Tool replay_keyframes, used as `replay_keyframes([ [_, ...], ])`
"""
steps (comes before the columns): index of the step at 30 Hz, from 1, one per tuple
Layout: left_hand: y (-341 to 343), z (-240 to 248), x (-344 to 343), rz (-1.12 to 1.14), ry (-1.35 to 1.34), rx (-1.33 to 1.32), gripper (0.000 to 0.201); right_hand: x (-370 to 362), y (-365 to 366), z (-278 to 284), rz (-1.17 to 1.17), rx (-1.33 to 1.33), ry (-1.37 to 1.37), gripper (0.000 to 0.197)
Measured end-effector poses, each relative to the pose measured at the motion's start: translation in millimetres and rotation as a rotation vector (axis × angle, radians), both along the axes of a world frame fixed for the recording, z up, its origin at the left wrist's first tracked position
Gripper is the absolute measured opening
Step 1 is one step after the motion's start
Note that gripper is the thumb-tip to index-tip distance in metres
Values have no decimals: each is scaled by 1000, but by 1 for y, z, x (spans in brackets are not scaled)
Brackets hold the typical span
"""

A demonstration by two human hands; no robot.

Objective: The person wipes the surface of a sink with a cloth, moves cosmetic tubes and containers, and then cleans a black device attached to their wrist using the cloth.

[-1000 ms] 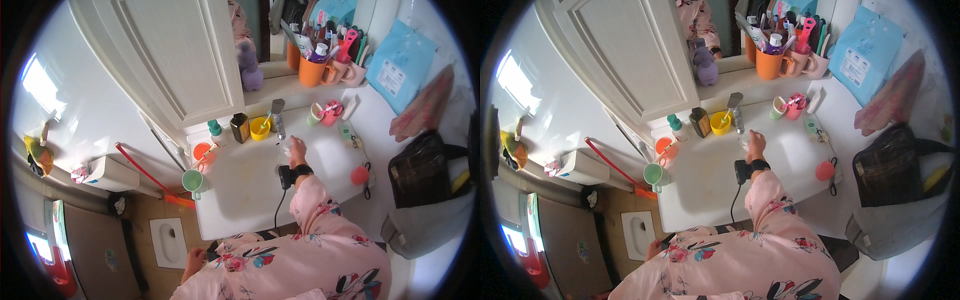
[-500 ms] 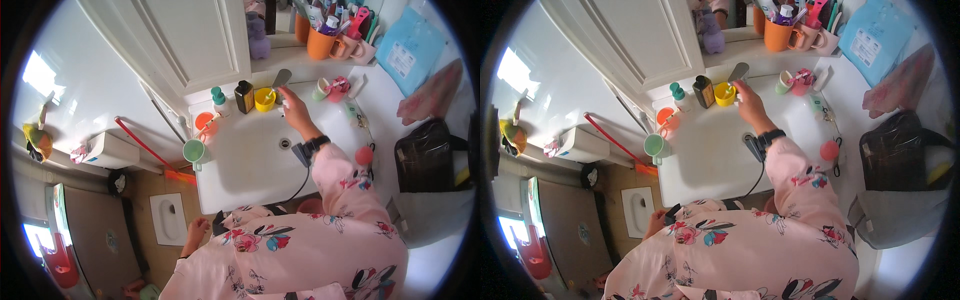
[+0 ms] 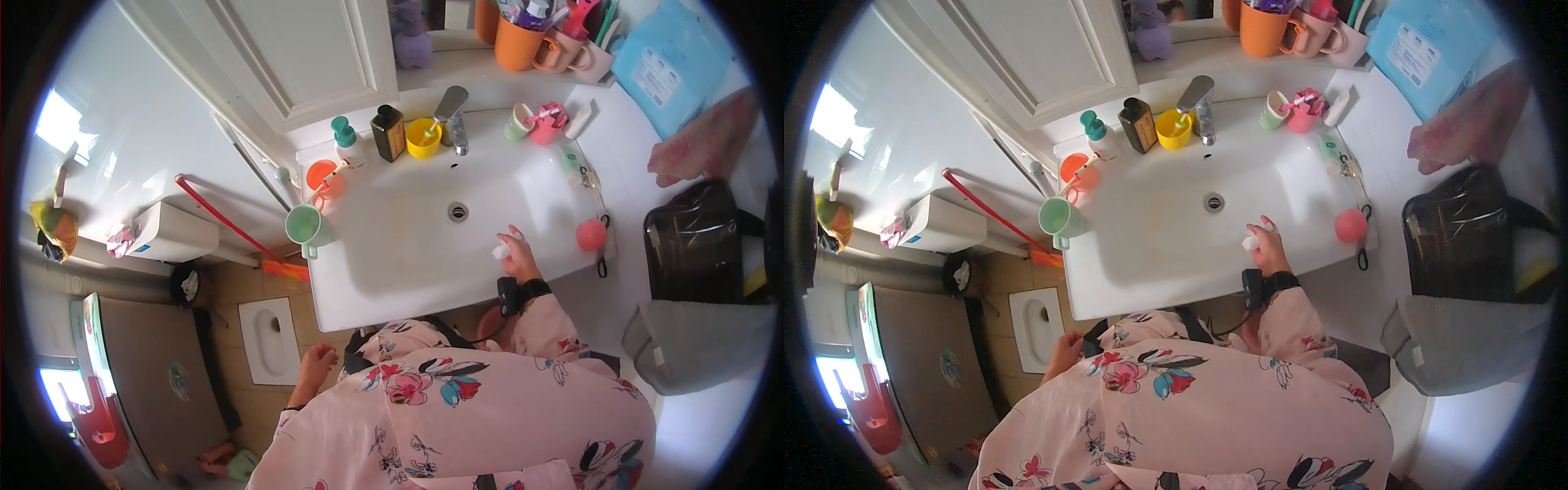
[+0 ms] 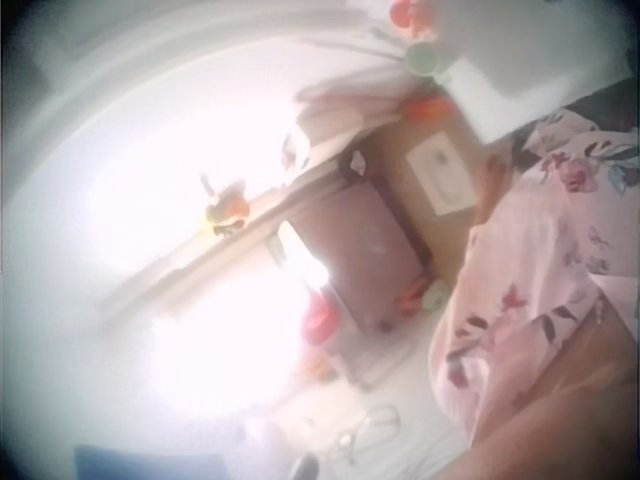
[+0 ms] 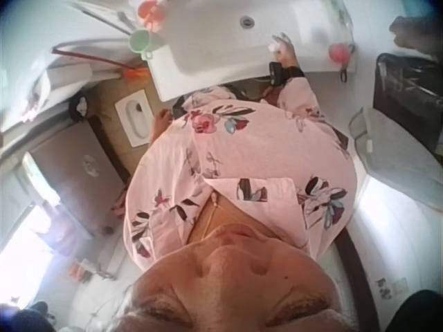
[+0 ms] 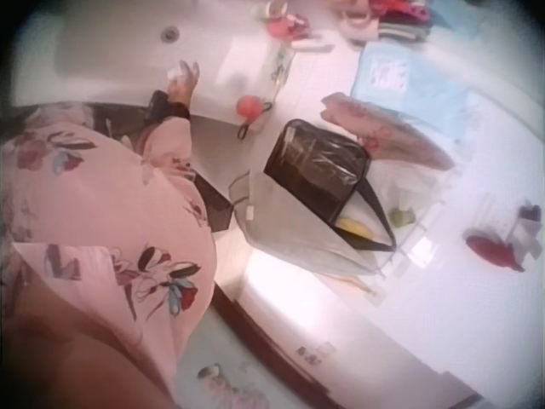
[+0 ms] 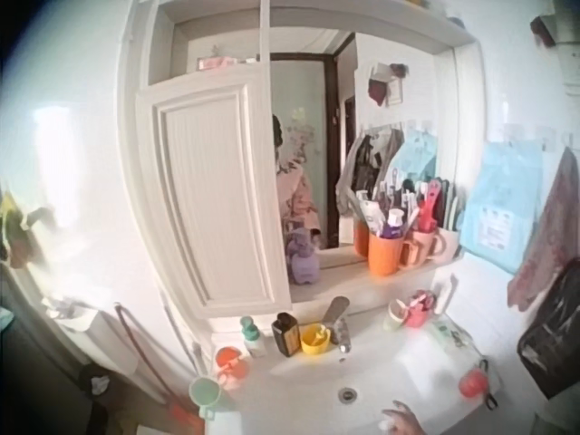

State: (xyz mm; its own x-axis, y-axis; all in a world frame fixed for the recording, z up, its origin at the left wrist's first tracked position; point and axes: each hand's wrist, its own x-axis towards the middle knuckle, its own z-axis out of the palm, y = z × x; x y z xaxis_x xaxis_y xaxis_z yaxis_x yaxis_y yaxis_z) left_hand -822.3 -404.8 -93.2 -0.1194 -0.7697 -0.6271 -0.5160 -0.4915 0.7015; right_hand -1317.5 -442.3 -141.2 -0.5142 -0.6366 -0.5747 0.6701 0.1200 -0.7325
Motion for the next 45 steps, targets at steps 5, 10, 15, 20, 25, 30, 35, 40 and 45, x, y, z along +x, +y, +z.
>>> replay_keyframes([
  [5,4,3,-8,-70,-41,-33,13,17,-14,44,-83,-109,-298,42],
  [10,19,-5,1,-12,-34,0,13,23,-18,46,208,-12,-79,15],
  [15,25,5,0,-10,-43,27,12,38,-32,11,230,164,136,29],
  [20,32,5,6,-19,-11,10,12,52,-35,-13,384,226,392,30],
  [25,26,8,9,-23,-27,34,12,65,-22,-5,442,299,967,26],
  [30,25,-2,32,-89,9,-51,13,115,-5,7,583,46,1181,41],
  [35,31,-4,71,-171,-44,-120,12,282,-31,53,854,-438,1685,19],
  [40,43,-7,125,-41,0,-27,12,356,-13,23,1220,-536,1506,25],
  [45,79,-25,184,77,56,7,11,289,29,9,1104,-525,1966,36],
])
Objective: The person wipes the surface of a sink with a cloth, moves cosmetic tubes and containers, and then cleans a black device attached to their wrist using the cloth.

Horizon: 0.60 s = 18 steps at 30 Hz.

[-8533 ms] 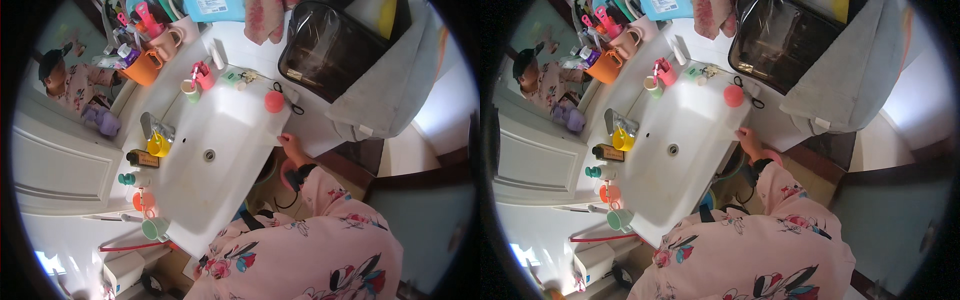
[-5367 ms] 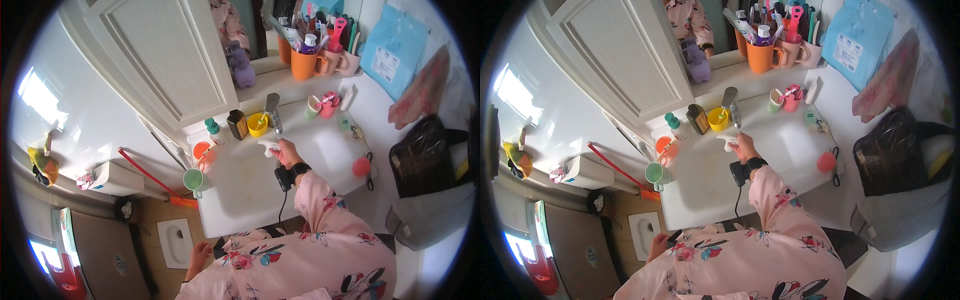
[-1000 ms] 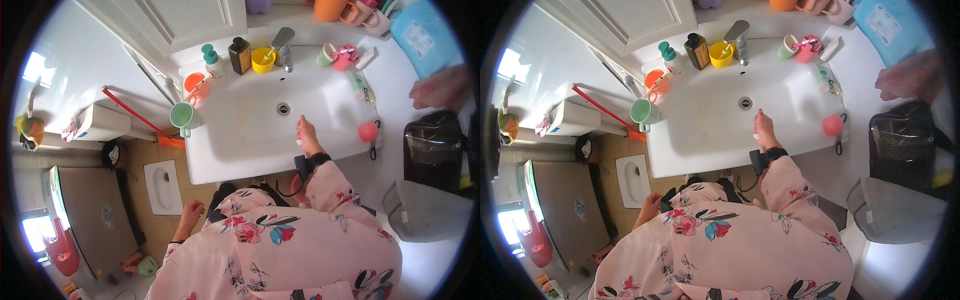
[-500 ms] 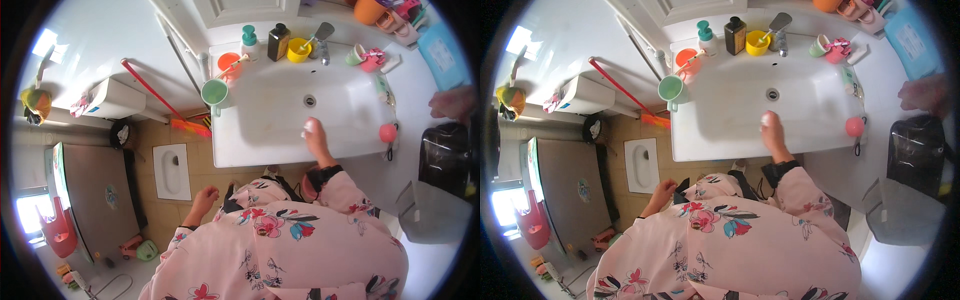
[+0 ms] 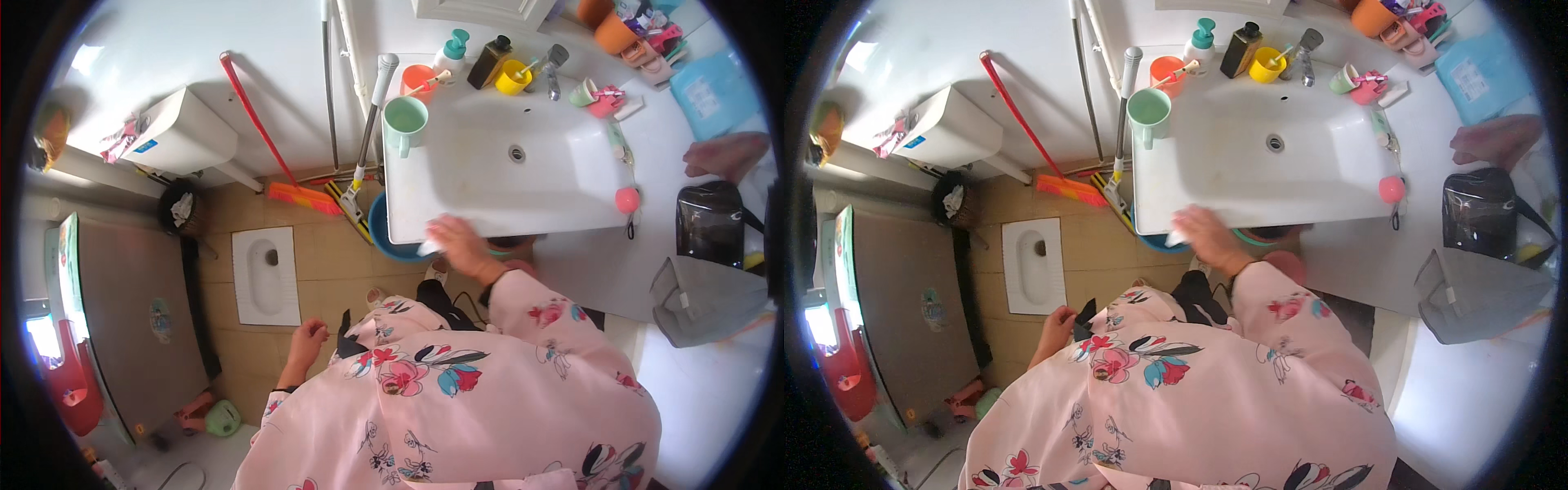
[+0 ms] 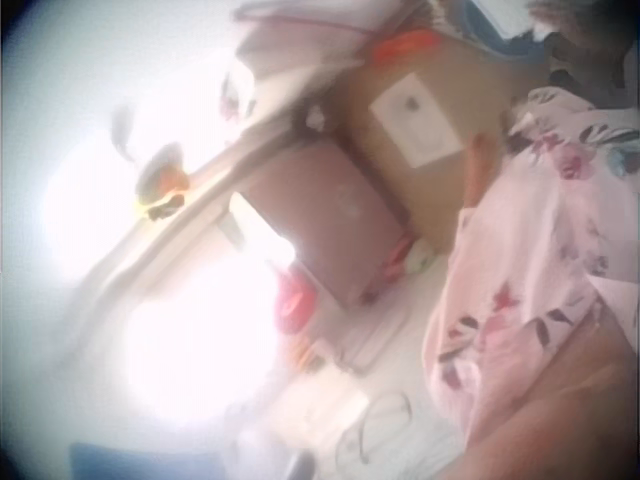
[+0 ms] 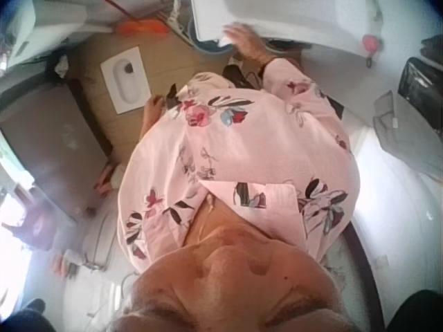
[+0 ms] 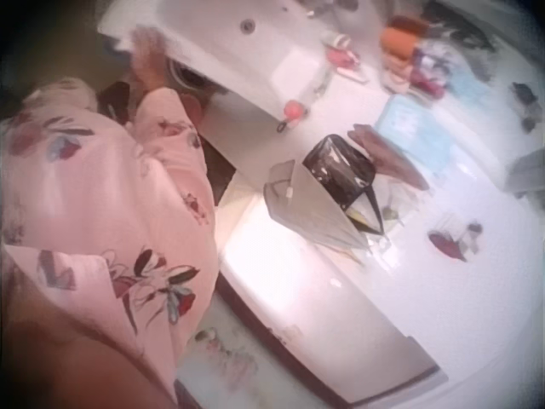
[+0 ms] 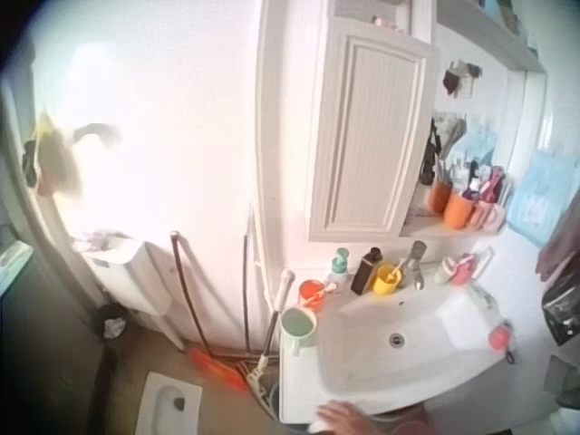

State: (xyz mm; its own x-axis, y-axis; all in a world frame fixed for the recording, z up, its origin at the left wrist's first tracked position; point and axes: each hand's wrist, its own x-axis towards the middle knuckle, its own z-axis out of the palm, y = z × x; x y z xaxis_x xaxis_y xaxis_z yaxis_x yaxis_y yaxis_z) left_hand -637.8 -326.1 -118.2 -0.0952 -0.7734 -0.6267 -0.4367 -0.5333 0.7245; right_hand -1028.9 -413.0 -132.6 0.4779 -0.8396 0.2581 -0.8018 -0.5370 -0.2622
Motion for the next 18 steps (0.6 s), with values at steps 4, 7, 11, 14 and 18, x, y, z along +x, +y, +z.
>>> replay_keyframes([
  [4,17,-17,29,67,13,40,10,-43,10,21,-503,7,182,34],
  [7,20,-37,43,32,31,27,10,9,-8,20,-520,138,36,33],
  [11,13,-39,42,2,40,-5,10,77,-17,14,-202,14,-142,15],
  [14,15,-31,36,115,38,8,11,47,-3,19,-138,-18,-57,21],
  [18,27,-32,30,155,22,38,11,-8,16,33,-163,-2,150,30],
])
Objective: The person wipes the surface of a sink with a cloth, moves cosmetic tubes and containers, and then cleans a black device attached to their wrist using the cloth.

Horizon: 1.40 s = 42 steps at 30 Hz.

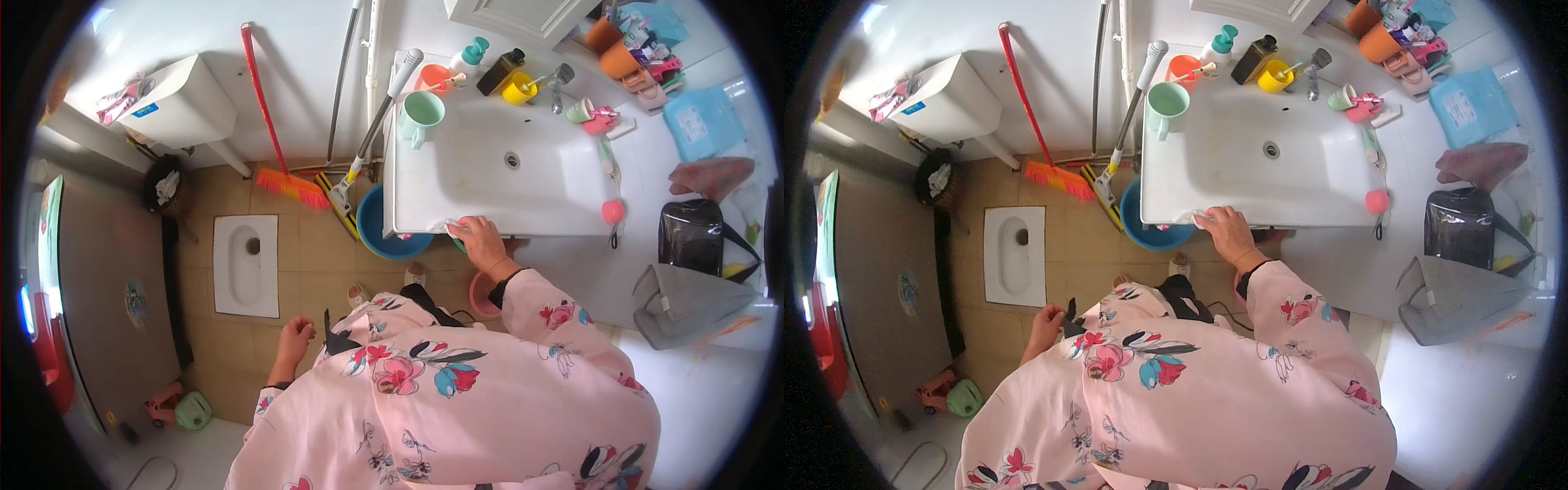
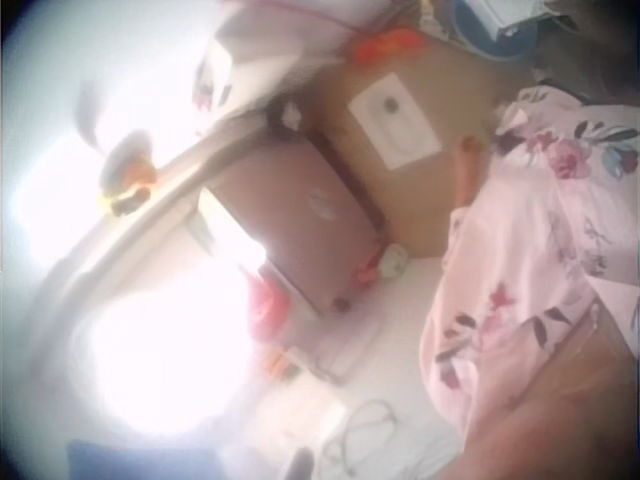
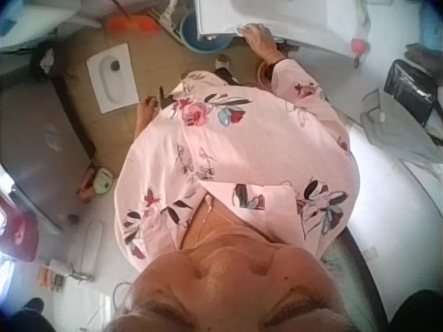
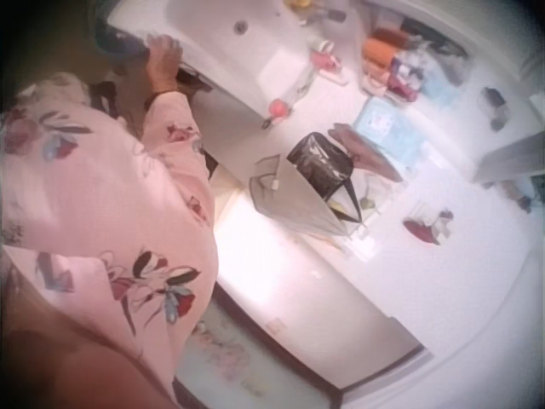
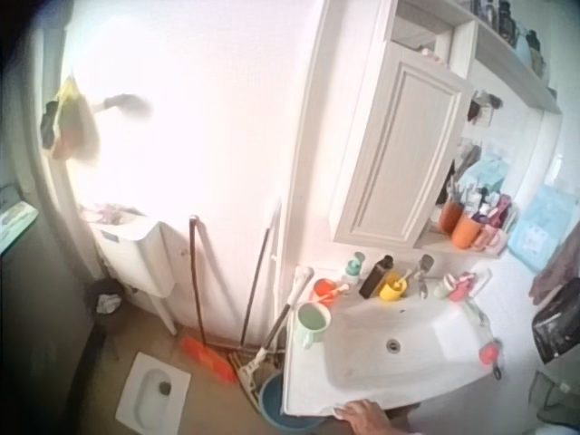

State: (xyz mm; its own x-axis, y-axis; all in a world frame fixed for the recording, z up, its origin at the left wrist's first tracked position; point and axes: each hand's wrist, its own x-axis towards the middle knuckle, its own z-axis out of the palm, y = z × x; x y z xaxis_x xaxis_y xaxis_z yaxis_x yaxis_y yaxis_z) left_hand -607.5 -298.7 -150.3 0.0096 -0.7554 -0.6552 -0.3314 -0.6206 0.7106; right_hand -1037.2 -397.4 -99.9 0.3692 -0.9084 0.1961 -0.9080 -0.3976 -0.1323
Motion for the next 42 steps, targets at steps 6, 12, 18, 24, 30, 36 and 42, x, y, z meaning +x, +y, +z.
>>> replay_keyframes([
  [6,-1,-1,-18,-38,-11,34,12,49,-11,-9,36,57,-113,34],
  [12,-7,4,-39,-14,42,11,12,-30,-15,-1,67,148,-16,31],
  [18,-4,5,-48,28,12,32,12,37,-25,-2,147,143,-107,32],
  [24,8,3,-49,39,43,-3,11,-22,-21,6,211,202,3,32],
  [30,18,3,-42,79,-4,30,11,43,-41,9,236,119,6,39],
  [36,19,0,-37,85,25,-31,10,45,-54,0,153,128,54,42],
  [42,37,-10,-21,157,27,18,10,49,-52,-4,142,111,158,36],
])
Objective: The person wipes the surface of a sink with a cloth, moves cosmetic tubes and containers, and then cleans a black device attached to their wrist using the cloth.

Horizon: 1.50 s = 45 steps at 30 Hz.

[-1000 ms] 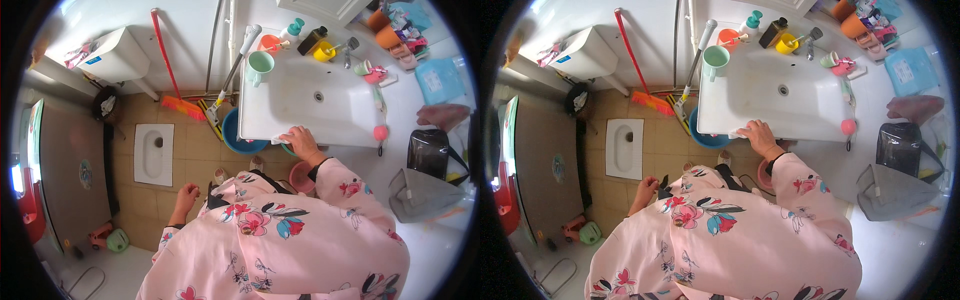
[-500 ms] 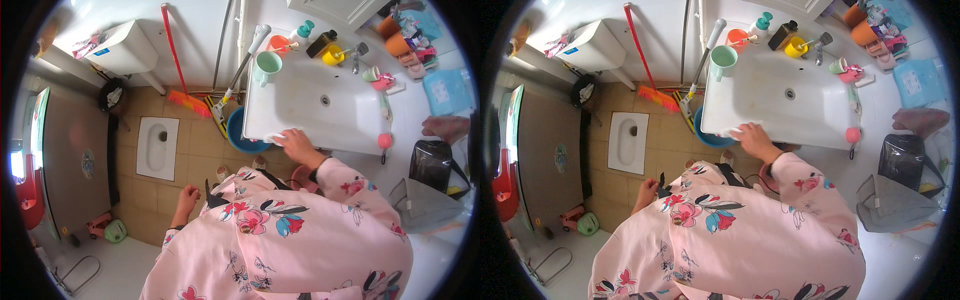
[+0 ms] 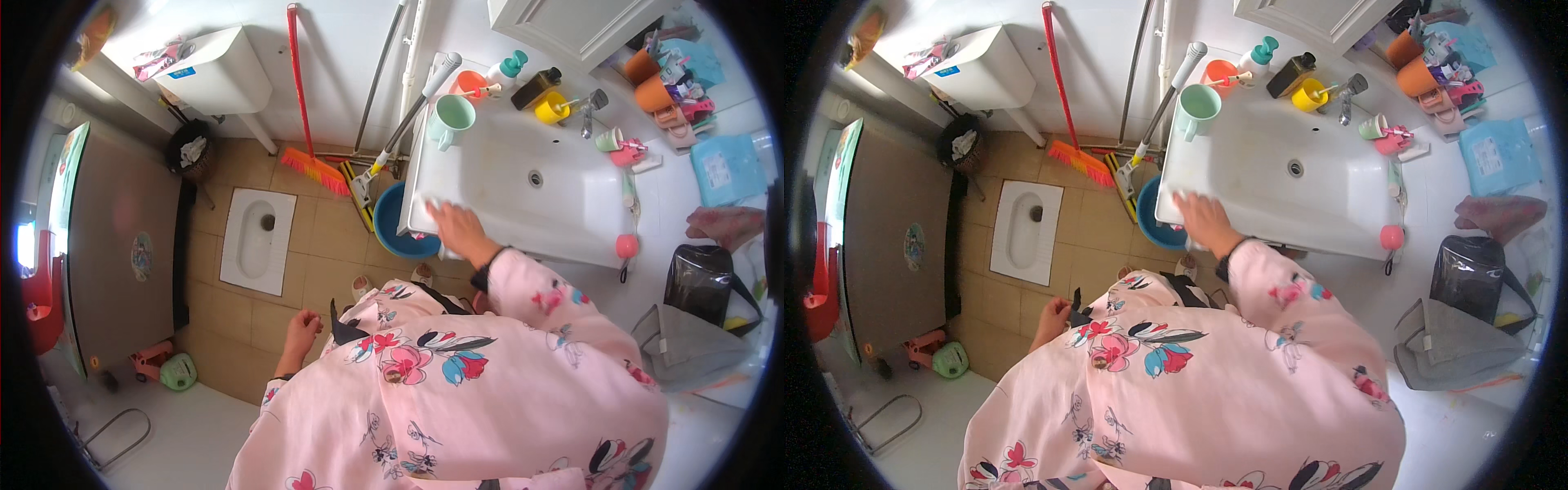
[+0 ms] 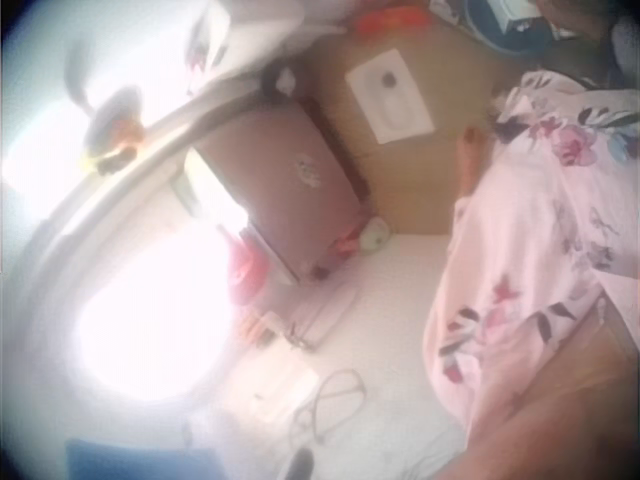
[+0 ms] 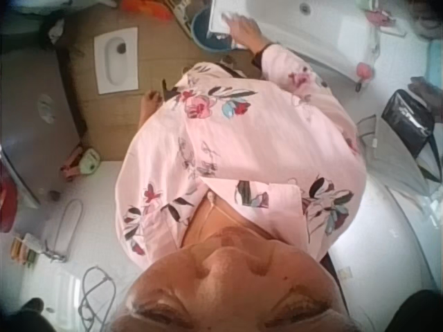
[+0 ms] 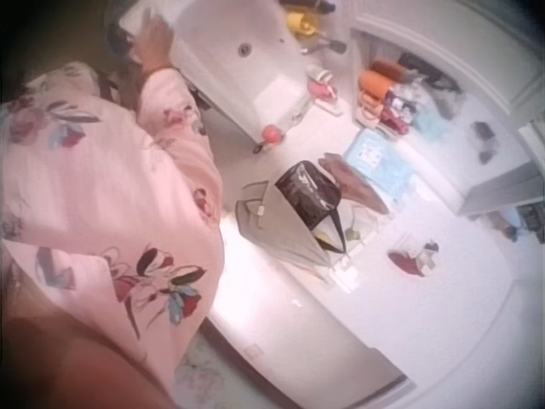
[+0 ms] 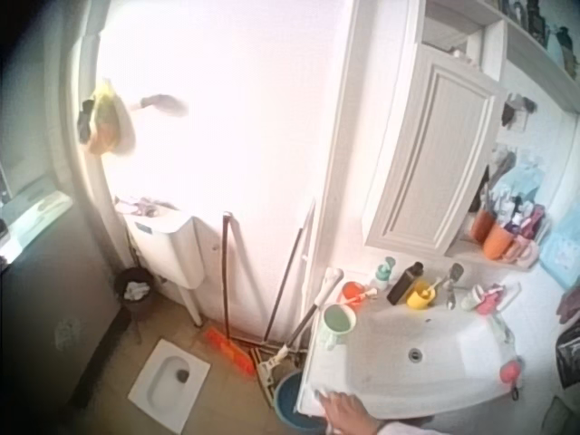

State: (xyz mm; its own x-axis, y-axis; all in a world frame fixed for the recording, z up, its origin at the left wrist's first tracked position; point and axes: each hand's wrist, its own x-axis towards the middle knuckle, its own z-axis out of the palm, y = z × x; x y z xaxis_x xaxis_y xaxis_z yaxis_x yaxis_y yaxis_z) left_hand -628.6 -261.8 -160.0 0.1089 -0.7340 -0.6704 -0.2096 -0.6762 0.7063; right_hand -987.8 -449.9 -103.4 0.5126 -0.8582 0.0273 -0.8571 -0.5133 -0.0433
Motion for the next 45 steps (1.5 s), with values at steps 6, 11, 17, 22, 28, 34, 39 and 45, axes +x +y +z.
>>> replay_keyframes([
  [6,-7,14,8,-38,-21,-15,9,9,-28,-17,-243,72,-40,41],
  [11,9,6,19,12,-53,-39,9,9,-2,0,-164,173,15,40],
  [17,5,-2,27,-37,-55,-50,9,8,-51,-10,-431,163,-43,37],
  [22,8,-7,27,30,-23,1,10,11,-1,4,-212,259,-9,46],
  [28,7,-7,29,21,-25,-6,9,11,-49,-4,-404,219,-86,37],
  [34,10,-14,31,60,-1,18,10,18,-13,8,-251,302,-99,34],
  [39,11,-11,33,13,-62,4,10,18,-57,1,-470,200,-165,33],
  [45,18,-20,31,47,-2,10,11,29,-13,15,-312,319,-165,31],
])
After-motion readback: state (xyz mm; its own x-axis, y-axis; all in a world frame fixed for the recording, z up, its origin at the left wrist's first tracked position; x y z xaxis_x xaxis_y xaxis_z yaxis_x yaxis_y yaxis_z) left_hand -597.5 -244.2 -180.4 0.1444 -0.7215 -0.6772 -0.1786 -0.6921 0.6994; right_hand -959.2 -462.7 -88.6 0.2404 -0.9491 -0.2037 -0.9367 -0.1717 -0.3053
